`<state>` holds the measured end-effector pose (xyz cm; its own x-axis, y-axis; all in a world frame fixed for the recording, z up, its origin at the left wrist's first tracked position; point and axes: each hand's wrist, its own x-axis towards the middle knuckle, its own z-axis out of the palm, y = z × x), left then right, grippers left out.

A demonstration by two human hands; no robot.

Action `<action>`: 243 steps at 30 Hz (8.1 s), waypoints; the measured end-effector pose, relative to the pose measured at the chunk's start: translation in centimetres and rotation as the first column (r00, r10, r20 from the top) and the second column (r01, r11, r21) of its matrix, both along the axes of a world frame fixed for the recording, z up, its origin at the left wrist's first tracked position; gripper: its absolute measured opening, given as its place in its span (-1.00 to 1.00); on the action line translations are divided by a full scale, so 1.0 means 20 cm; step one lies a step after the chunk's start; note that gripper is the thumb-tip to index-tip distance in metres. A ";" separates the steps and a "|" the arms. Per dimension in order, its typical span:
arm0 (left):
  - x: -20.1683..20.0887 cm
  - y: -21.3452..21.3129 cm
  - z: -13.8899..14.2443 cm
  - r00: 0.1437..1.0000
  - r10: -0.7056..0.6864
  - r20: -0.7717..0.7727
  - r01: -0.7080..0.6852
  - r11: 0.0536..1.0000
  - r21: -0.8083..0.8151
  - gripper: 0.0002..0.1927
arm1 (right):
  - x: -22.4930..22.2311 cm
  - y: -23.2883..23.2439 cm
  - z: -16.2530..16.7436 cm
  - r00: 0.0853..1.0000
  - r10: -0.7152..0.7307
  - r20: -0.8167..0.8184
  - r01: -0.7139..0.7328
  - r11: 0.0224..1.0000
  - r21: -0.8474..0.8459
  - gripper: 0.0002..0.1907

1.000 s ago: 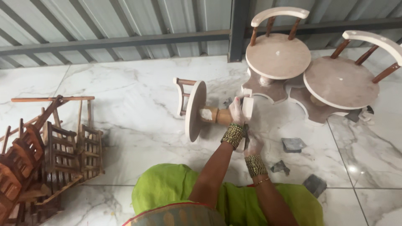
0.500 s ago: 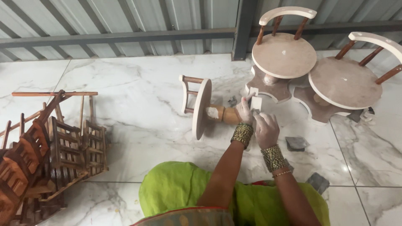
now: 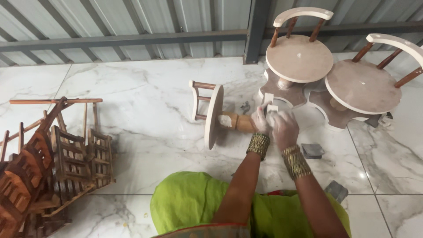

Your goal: The person sits on the floor sanding small wooden chair components, first rubbing a curved backrest piece, then sanding a small chair frame and a round seat piece using a sanding block, turning the parts to reach different surfaces and setting finished pieces aside.

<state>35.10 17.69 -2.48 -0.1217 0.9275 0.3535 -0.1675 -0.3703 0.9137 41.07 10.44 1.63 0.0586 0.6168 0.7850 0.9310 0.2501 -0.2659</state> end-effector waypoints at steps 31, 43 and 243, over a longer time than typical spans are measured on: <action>0.02 -0.01 0.03 0.989 -0.016 0.147 0.019 1.000 -0.024 -0.43 | 0.10 0.04 -0.19 0.947 -0.126 -0.297 0.135 0.991 0.010 -0.88; 0.08 0.02 -0.03 0.947 -0.122 0.297 0.123 0.992 0.016 -0.40 | 0.10 0.03 -0.39 0.639 0.018 -0.769 0.033 0.998 0.052 -0.79; -0.19 0.74 0.24 0.178 0.653 -0.736 0.138 0.724 0.676 -0.59 | 0.69 -0.22 -0.71 0.137 0.040 -0.990 -0.201 0.980 0.012 -0.83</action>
